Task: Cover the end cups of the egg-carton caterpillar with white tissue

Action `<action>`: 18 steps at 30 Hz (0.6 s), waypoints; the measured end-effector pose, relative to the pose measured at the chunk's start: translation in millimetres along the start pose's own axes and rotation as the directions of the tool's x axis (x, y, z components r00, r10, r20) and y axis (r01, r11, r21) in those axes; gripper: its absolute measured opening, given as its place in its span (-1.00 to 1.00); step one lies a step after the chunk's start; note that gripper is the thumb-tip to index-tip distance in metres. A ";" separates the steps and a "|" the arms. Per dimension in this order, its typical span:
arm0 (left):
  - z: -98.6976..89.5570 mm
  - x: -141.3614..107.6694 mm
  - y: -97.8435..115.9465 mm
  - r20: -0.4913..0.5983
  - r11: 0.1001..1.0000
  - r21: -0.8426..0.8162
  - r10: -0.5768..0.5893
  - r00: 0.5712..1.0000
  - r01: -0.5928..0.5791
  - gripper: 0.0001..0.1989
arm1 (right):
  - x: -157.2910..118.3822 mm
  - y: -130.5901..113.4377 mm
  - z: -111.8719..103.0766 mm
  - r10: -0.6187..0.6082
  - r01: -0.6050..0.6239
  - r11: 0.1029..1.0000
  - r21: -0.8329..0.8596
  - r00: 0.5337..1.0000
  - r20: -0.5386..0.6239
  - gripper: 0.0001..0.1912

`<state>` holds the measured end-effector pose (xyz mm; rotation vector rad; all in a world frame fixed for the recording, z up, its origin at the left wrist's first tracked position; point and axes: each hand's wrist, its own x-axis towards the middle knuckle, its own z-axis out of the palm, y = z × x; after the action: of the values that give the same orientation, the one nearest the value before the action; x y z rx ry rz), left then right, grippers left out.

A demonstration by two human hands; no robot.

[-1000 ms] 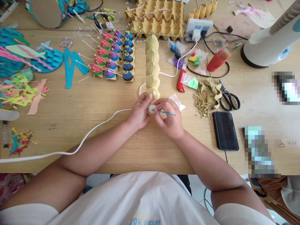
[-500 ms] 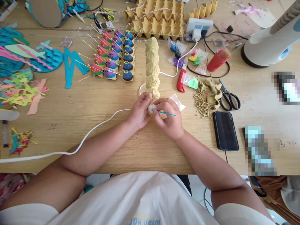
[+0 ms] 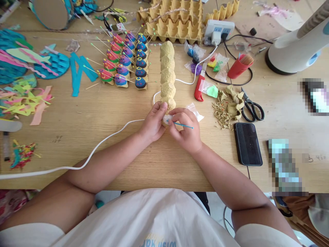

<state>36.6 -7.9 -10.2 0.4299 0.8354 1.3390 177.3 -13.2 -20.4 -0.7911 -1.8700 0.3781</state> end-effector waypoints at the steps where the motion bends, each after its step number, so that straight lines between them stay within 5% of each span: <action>1: 0.0 -0.1 0.1 0.006 1.000 -0.003 0.000 1.000 0.000 -0.63 | 0.0 0.1 0.2 0.000 0.000 1.000 -0.006 1.000 -0.004 -0.83; 18: 1.2 -0.3 1.3 0.001 1.000 -0.020 -0.021 1.000 0.021 -0.62 | 0.8 -3.2 -0.7 0.057 -0.057 0.997 0.055 0.998 -0.013 -0.85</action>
<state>36.7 -7.6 -8.4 0.4049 0.8234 1.3267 176.6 -15.1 -17.7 -0.8092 -1.8193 0.4568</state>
